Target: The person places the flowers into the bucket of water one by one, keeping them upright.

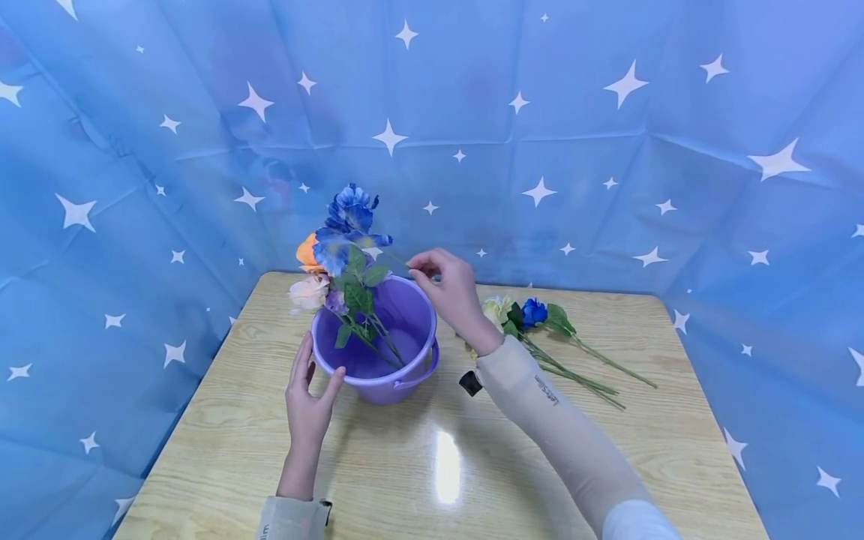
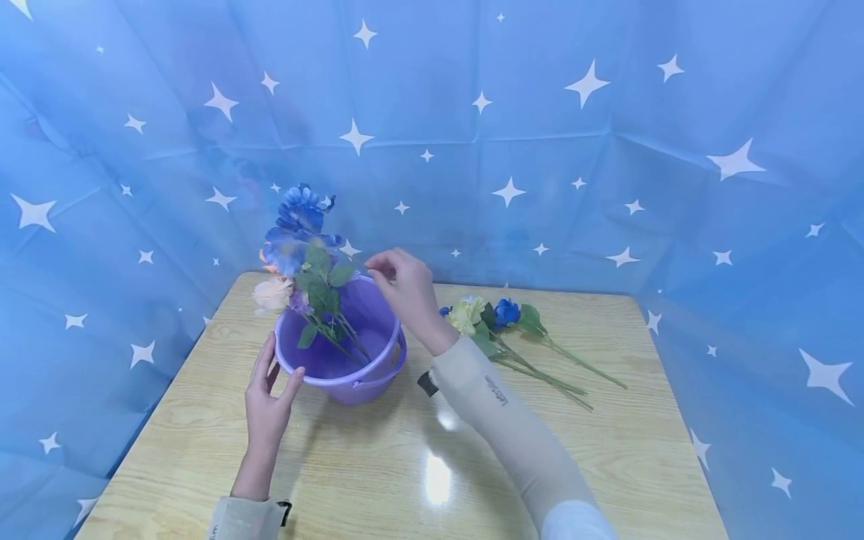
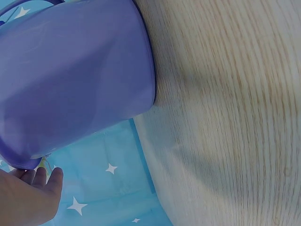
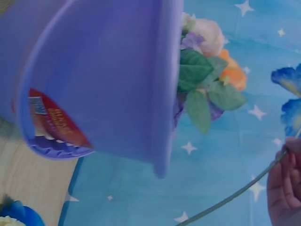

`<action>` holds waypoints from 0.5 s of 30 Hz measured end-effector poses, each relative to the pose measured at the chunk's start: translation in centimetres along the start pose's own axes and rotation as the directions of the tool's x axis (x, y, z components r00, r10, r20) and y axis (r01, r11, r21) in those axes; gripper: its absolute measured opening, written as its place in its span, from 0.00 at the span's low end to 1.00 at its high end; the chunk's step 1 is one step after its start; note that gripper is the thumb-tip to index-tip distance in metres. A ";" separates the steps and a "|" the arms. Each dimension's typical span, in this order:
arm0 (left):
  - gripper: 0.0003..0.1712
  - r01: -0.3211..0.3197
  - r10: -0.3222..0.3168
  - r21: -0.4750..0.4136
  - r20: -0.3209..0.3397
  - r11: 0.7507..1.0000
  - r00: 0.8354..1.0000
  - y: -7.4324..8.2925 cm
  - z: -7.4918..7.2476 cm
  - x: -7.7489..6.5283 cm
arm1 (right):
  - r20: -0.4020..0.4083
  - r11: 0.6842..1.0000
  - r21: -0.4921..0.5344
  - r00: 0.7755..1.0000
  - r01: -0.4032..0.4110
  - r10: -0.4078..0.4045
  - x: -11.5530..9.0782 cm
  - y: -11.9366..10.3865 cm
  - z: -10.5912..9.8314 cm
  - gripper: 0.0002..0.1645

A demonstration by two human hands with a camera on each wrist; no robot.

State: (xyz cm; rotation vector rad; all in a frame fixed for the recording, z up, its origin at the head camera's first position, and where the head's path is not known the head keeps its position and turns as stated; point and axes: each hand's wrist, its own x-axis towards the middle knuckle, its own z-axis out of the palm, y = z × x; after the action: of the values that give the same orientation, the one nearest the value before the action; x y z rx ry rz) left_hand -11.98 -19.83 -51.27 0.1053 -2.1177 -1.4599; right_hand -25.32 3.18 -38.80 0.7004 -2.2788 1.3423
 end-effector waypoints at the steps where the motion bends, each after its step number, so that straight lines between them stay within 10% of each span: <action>1: 0.43 0.001 -0.001 0.002 0.000 1.000 1.000 0.1 0.0 0.0 | 0.003 1.000 0.001 1.000 0.003 -0.003 0.2 -0.2 0.1 0.04; 15: 0.45 0.008 -0.008 0.003 0.007 1.000 1.000 -0.1 0.0 0.0 | 0.090 1.000 0.031 0.996 0.000 -0.003 2.4 -3.0 1.6 0.05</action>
State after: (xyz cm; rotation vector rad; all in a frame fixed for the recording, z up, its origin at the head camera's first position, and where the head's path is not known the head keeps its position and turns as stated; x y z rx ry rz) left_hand -12.03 -19.89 -51.32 0.1103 -2.1274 -1.4643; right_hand -25.59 -0.01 -36.12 0.7881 -2.3312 1.3738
